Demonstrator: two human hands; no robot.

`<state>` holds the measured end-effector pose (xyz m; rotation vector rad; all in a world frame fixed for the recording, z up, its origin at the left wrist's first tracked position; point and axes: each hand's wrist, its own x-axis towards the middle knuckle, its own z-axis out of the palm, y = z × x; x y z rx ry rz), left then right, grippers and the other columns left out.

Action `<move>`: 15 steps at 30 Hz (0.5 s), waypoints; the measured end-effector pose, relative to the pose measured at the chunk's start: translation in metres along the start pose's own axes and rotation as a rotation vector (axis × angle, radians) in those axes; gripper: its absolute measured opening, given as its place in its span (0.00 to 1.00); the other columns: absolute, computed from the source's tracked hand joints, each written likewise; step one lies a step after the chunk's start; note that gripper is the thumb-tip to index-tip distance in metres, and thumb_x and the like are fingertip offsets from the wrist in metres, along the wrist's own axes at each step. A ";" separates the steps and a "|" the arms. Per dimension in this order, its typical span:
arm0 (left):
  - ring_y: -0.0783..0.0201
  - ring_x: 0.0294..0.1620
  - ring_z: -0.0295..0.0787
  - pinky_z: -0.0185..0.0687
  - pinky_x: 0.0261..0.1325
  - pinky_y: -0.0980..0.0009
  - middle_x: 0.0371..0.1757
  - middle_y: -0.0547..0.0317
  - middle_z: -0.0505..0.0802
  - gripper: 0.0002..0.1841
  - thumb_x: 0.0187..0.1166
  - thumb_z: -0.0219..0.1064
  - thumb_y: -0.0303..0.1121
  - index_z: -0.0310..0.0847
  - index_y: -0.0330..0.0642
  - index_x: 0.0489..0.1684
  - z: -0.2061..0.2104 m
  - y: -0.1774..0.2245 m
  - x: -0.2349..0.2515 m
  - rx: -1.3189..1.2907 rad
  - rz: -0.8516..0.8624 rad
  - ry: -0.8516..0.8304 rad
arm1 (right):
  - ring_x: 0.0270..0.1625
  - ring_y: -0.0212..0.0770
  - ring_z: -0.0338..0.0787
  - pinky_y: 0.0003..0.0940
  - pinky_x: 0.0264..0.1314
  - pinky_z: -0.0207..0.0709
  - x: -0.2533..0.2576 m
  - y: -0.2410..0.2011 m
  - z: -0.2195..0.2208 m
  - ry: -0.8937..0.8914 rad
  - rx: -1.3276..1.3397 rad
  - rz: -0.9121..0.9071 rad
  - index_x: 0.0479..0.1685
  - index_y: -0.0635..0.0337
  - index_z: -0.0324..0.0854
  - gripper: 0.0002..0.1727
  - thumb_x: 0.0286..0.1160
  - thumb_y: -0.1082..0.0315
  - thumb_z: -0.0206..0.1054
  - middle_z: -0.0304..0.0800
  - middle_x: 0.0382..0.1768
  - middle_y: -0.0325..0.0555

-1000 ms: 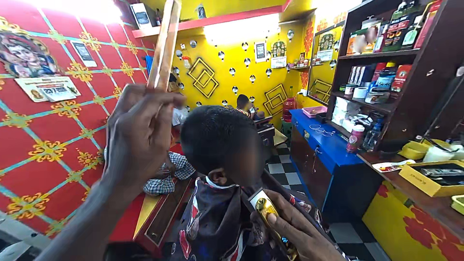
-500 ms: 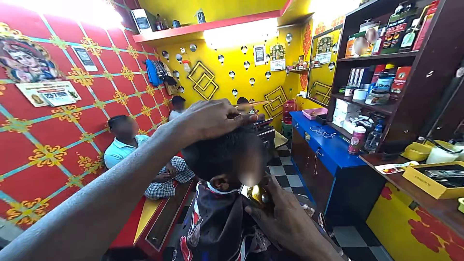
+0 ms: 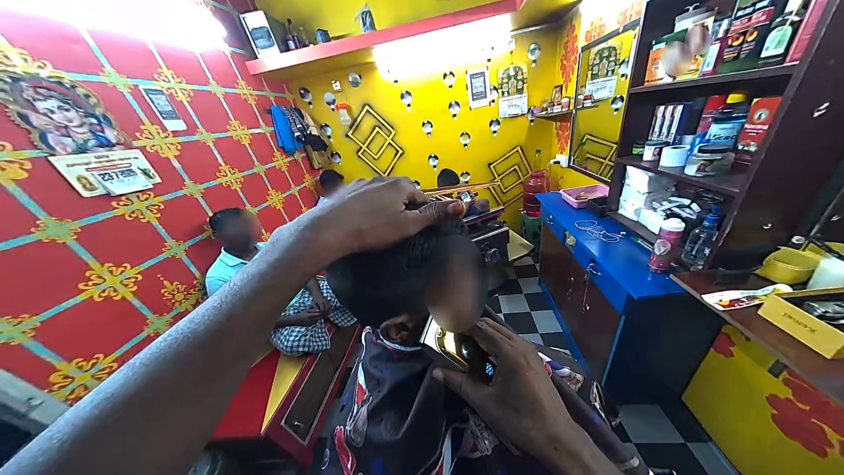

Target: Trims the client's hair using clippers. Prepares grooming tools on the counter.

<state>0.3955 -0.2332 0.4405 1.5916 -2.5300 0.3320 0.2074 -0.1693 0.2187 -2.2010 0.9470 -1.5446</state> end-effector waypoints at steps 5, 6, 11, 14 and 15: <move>0.54 0.67 0.87 0.78 0.64 0.36 0.63 0.60 0.91 0.43 0.79 0.35 0.78 0.91 0.59 0.58 0.000 -0.001 -0.001 -0.005 0.011 0.002 | 0.43 0.24 0.90 0.25 0.47 0.86 0.005 -0.003 0.000 0.001 0.030 -0.014 0.56 0.49 0.90 0.25 0.66 0.44 0.79 0.93 0.43 0.32; 0.55 0.67 0.87 0.78 0.63 0.36 0.63 0.61 0.91 0.43 0.78 0.35 0.78 0.91 0.59 0.57 0.000 -0.001 -0.001 -0.004 0.013 0.003 | 0.43 0.25 0.90 0.25 0.46 0.87 0.005 -0.003 0.000 0.007 0.034 -0.019 0.56 0.50 0.90 0.25 0.66 0.44 0.79 0.92 0.43 0.32; 0.56 0.66 0.87 0.78 0.62 0.38 0.62 0.62 0.91 0.43 0.78 0.34 0.78 0.91 0.60 0.53 0.000 0.001 -0.005 -0.006 0.012 0.008 | 0.43 0.23 0.90 0.23 0.46 0.87 0.008 -0.007 0.000 0.022 0.044 -0.025 0.55 0.50 0.90 0.25 0.65 0.44 0.79 0.93 0.43 0.31; 0.57 0.67 0.86 0.78 0.63 0.38 0.63 0.63 0.91 0.42 0.78 0.34 0.78 0.91 0.61 0.56 0.000 0.001 -0.007 -0.001 0.015 0.007 | 0.43 0.23 0.90 0.23 0.47 0.88 0.009 -0.009 0.000 0.025 0.082 -0.019 0.56 0.50 0.90 0.25 0.65 0.45 0.80 0.93 0.43 0.31; 0.58 0.66 0.87 0.79 0.62 0.39 0.61 0.63 0.91 0.42 0.79 0.34 0.78 0.91 0.61 0.54 0.000 0.001 -0.007 0.002 0.024 0.014 | 0.43 0.23 0.90 0.23 0.47 0.88 0.010 -0.009 0.000 0.031 0.092 -0.024 0.56 0.50 0.90 0.25 0.64 0.45 0.80 0.93 0.43 0.31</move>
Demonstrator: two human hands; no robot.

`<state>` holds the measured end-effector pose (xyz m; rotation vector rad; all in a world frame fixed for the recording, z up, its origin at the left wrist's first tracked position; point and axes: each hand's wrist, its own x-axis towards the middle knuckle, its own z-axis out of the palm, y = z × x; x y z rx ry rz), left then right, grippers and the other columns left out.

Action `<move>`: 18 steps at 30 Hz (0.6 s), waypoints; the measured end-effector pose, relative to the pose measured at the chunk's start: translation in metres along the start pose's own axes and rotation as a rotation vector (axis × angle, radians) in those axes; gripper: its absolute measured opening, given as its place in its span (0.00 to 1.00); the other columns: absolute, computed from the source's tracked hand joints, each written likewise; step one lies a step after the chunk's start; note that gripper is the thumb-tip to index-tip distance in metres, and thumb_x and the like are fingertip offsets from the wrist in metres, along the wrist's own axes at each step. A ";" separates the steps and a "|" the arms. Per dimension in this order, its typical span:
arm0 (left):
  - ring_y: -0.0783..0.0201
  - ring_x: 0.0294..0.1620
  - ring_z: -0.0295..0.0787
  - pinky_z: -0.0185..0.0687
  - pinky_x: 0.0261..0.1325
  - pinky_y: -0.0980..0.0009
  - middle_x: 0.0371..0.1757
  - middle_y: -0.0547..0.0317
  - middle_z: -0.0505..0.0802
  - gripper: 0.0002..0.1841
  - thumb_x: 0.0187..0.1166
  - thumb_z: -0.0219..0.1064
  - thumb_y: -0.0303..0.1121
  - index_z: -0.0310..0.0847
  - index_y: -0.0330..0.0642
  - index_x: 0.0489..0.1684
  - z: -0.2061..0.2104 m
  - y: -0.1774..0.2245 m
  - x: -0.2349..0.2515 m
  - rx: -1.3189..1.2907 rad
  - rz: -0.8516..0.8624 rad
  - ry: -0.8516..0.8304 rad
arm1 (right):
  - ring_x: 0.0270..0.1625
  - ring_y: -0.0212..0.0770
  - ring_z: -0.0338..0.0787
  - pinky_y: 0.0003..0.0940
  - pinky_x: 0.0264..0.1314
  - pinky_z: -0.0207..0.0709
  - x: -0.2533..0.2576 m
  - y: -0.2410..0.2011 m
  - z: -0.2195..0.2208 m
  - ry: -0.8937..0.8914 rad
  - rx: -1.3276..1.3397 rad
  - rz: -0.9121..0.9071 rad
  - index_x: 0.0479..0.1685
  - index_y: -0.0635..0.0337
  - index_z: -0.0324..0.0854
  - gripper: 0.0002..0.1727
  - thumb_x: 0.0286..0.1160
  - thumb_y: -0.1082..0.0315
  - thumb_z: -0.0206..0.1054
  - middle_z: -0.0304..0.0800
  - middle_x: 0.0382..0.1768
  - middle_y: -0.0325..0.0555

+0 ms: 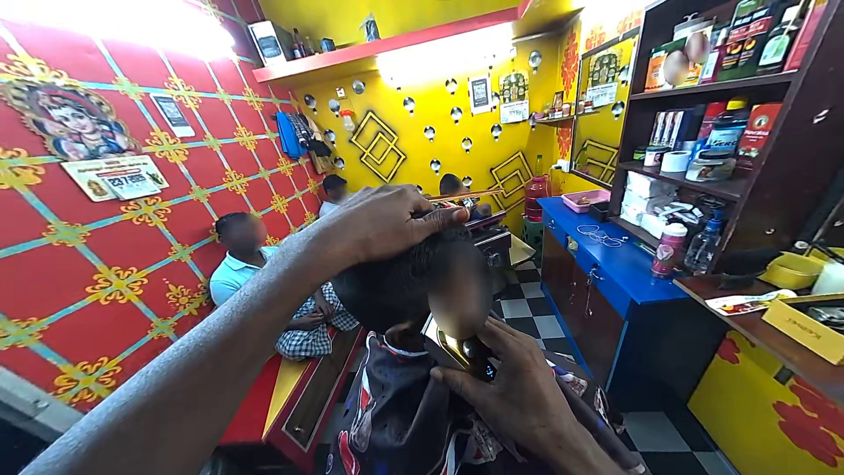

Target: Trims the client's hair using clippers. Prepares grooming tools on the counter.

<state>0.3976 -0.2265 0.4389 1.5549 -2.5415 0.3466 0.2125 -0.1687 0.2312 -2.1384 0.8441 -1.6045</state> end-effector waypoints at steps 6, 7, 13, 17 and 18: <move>0.59 0.66 0.87 0.79 0.63 0.41 0.61 0.63 0.92 0.41 0.80 0.37 0.76 0.92 0.59 0.52 -0.001 0.003 -0.005 -0.010 0.013 0.025 | 0.45 0.24 0.91 0.25 0.49 0.89 0.003 -0.002 -0.001 0.015 0.024 -0.009 0.59 0.49 0.90 0.26 0.65 0.45 0.80 0.94 0.45 0.30; 0.58 0.65 0.87 0.78 0.63 0.41 0.61 0.63 0.92 0.41 0.80 0.37 0.76 0.92 0.59 0.52 -0.001 0.003 -0.005 -0.012 0.017 0.026 | 0.45 0.24 0.91 0.25 0.49 0.89 0.003 -0.002 -0.002 0.016 0.032 -0.001 0.58 0.50 0.90 0.26 0.65 0.45 0.80 0.94 0.44 0.31; 0.59 0.72 0.84 0.77 0.68 0.41 0.67 0.66 0.90 0.39 0.81 0.36 0.75 0.90 0.65 0.59 -0.001 0.005 -0.009 0.009 0.009 0.020 | 0.43 0.25 0.92 0.26 0.48 0.90 0.004 -0.004 -0.002 0.022 0.123 0.037 0.56 0.51 0.90 0.24 0.65 0.47 0.81 0.94 0.44 0.31; 0.60 0.69 0.85 0.78 0.66 0.42 0.65 0.66 0.90 0.38 0.81 0.37 0.75 0.91 0.64 0.58 0.000 0.005 -0.010 0.013 0.012 0.029 | 0.42 0.28 0.93 0.28 0.47 0.91 0.005 -0.004 -0.004 0.010 0.211 0.103 0.56 0.54 0.90 0.26 0.66 0.46 0.80 0.95 0.43 0.34; 0.61 0.70 0.85 0.78 0.66 0.42 0.65 0.67 0.90 0.39 0.80 0.36 0.76 0.90 0.65 0.58 -0.001 0.005 -0.011 0.015 0.010 0.025 | 0.42 0.29 0.94 0.29 0.46 0.92 0.005 -0.003 -0.004 0.006 0.238 0.122 0.56 0.54 0.90 0.26 0.66 0.46 0.80 0.95 0.43 0.35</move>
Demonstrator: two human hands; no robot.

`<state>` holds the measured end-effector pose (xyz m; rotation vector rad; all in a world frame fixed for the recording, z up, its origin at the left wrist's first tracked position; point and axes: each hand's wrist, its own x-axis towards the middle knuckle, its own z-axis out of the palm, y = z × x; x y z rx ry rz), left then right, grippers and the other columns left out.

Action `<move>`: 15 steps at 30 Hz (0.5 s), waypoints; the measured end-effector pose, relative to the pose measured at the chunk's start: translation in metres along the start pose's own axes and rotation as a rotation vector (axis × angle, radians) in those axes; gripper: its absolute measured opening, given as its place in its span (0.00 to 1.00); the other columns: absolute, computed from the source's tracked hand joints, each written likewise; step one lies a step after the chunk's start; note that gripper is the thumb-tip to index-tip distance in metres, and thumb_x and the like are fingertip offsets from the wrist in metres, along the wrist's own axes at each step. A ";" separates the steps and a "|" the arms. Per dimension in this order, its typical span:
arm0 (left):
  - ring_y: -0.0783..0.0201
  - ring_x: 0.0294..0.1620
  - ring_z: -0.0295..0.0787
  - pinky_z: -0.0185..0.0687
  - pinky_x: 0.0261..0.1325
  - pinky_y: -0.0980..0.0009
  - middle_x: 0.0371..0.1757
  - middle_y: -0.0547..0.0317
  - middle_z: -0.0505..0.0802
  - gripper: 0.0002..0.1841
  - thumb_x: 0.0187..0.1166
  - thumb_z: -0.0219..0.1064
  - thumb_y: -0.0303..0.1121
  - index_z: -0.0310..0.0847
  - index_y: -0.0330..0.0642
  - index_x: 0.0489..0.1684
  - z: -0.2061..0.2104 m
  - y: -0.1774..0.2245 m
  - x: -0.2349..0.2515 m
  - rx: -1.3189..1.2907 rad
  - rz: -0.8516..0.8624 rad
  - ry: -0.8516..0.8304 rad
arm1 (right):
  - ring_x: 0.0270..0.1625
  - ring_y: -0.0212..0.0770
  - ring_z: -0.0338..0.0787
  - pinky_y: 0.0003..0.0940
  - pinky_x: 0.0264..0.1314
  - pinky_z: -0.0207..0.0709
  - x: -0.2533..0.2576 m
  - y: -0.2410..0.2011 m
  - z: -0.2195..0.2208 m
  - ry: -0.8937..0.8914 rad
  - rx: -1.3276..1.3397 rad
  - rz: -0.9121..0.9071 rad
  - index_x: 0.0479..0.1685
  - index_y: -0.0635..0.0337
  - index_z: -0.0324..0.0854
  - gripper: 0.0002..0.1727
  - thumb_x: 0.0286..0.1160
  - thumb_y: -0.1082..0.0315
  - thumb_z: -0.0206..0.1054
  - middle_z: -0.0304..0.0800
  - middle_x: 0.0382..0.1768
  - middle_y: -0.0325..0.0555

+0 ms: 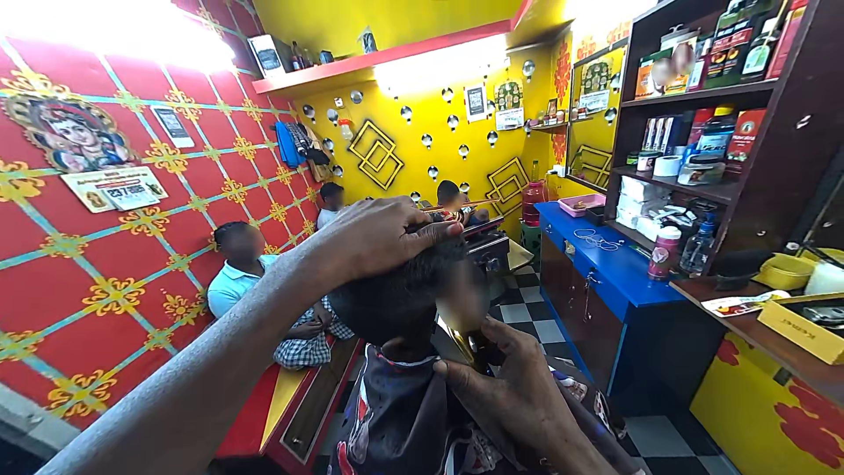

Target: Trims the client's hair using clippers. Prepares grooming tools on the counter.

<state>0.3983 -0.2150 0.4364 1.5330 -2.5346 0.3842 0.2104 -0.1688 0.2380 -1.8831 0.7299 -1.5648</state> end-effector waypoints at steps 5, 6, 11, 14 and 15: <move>0.60 0.67 0.86 0.79 0.63 0.42 0.63 0.66 0.91 0.41 0.79 0.34 0.78 0.91 0.65 0.59 0.000 0.000 -0.002 0.008 0.009 0.008 | 0.39 0.33 0.94 0.30 0.43 0.92 0.001 -0.002 -0.004 -0.034 0.125 0.084 0.52 0.56 0.90 0.24 0.67 0.48 0.80 0.95 0.40 0.38; 0.61 0.67 0.86 0.79 0.63 0.42 0.63 0.66 0.91 0.41 0.79 0.34 0.78 0.91 0.65 0.59 0.000 0.001 -0.003 0.008 0.012 0.009 | 0.39 0.34 0.95 0.31 0.44 0.92 0.002 -0.002 -0.005 -0.047 0.159 0.101 0.53 0.57 0.89 0.23 0.68 0.49 0.80 0.96 0.40 0.39; 0.61 0.66 0.86 0.80 0.62 0.44 0.62 0.66 0.91 0.39 0.81 0.36 0.75 0.91 0.64 0.58 0.001 0.000 -0.004 0.009 0.035 0.025 | 0.42 0.41 0.96 0.35 0.49 0.92 0.002 0.000 -0.011 -0.072 0.373 0.130 0.58 0.64 0.88 0.24 0.72 0.54 0.79 0.96 0.41 0.49; 0.63 0.65 0.87 0.80 0.62 0.45 0.60 0.68 0.92 0.39 0.81 0.36 0.75 0.91 0.64 0.56 0.002 -0.002 -0.006 0.005 0.047 0.036 | 0.46 0.37 0.94 0.34 0.54 0.89 -0.012 0.008 -0.013 -0.091 0.651 0.010 0.61 0.65 0.84 0.24 0.76 0.54 0.74 0.94 0.46 0.47; 0.63 0.65 0.87 0.80 0.63 0.45 0.61 0.68 0.92 0.38 0.81 0.37 0.75 0.91 0.64 0.57 0.002 -0.002 -0.006 0.002 0.050 0.042 | 0.48 0.36 0.93 0.35 0.56 0.89 -0.017 0.011 -0.012 -0.137 0.711 -0.036 0.63 0.64 0.83 0.25 0.78 0.53 0.72 0.93 0.48 0.46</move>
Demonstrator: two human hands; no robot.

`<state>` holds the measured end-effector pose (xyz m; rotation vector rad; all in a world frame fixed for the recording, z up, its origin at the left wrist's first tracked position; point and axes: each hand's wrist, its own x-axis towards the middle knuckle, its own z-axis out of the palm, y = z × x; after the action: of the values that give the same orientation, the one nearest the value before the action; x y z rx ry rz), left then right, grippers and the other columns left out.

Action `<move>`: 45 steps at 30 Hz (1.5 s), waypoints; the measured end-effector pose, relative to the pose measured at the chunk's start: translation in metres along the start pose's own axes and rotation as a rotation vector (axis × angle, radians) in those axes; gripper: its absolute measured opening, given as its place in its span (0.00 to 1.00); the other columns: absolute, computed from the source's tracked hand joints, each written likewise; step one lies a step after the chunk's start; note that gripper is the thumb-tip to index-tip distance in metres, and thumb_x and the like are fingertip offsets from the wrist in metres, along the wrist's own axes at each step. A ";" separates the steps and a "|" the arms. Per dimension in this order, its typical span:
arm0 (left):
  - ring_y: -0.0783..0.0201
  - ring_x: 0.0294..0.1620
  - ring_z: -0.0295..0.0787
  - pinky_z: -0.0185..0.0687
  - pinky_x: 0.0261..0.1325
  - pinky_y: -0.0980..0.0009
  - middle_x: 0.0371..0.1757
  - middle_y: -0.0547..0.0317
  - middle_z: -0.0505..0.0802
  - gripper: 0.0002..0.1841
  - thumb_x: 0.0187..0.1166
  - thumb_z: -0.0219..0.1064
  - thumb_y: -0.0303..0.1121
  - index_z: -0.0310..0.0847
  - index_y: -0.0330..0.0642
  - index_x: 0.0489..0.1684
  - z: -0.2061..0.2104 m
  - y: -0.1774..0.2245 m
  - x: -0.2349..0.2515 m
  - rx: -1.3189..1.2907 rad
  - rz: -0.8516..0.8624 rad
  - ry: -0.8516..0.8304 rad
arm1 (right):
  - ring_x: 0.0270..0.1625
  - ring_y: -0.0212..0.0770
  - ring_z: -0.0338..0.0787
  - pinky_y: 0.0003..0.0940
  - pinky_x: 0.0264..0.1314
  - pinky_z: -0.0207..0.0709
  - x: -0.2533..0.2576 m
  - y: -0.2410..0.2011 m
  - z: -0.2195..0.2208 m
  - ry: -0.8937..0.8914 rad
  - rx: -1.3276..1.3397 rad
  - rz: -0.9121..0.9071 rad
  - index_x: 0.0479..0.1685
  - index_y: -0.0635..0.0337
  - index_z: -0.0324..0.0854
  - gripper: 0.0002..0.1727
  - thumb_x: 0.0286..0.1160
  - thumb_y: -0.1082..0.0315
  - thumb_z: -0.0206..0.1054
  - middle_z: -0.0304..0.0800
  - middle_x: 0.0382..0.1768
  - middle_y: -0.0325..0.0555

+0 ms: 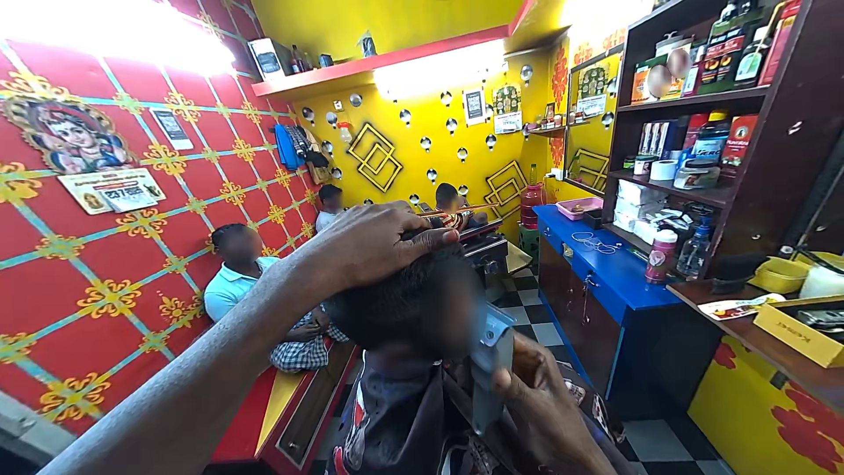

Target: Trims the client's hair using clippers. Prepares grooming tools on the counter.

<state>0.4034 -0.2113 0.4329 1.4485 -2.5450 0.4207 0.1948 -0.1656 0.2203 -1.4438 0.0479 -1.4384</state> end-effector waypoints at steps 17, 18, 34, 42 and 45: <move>0.62 0.68 0.86 0.79 0.66 0.44 0.63 0.67 0.91 0.39 0.81 0.35 0.76 0.91 0.64 0.59 -0.001 0.001 -0.002 -0.015 0.006 -0.002 | 0.35 0.34 0.92 0.25 0.37 0.86 0.012 -0.018 -0.007 -0.142 0.405 0.433 0.59 0.62 0.82 0.29 0.92 0.45 0.49 0.93 0.50 0.54; 0.62 0.68 0.86 0.79 0.66 0.44 0.64 0.68 0.91 0.40 0.80 0.35 0.76 0.91 0.65 0.59 -0.001 0.000 -0.002 -0.014 0.004 0.000 | 0.33 0.34 0.92 0.24 0.35 0.86 0.015 -0.020 -0.010 -0.162 0.401 0.456 0.63 0.63 0.81 0.31 0.92 0.44 0.47 0.93 0.49 0.54; 0.62 0.69 0.85 0.78 0.66 0.44 0.64 0.67 0.91 0.39 0.82 0.36 0.75 0.90 0.65 0.61 0.001 0.000 -0.003 -0.009 0.018 0.015 | 0.31 0.33 0.90 0.22 0.33 0.85 0.035 -0.028 -0.027 -0.258 0.442 0.570 0.69 0.64 0.77 0.32 0.92 0.43 0.46 0.91 0.46 0.55; 0.61 0.67 0.87 0.80 0.64 0.45 0.63 0.65 0.91 0.40 0.82 0.35 0.74 0.91 0.63 0.59 -0.001 0.004 -0.003 -0.002 0.021 0.015 | 0.30 0.32 0.90 0.21 0.33 0.84 0.040 -0.027 -0.028 -0.277 0.431 0.597 0.67 0.62 0.77 0.31 0.92 0.43 0.44 0.91 0.46 0.54; 0.63 0.66 0.87 0.80 0.64 0.47 0.63 0.66 0.91 0.39 0.82 0.36 0.75 0.91 0.64 0.60 -0.001 0.003 -0.003 0.000 0.027 0.020 | 0.29 0.33 0.90 0.21 0.32 0.84 0.040 -0.026 -0.033 -0.271 0.417 0.622 0.66 0.62 0.78 0.31 0.92 0.43 0.45 0.92 0.45 0.55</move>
<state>0.4027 -0.2073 0.4320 1.4040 -2.5514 0.4371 0.1659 -0.2001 0.2563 -1.1258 0.0218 -0.6880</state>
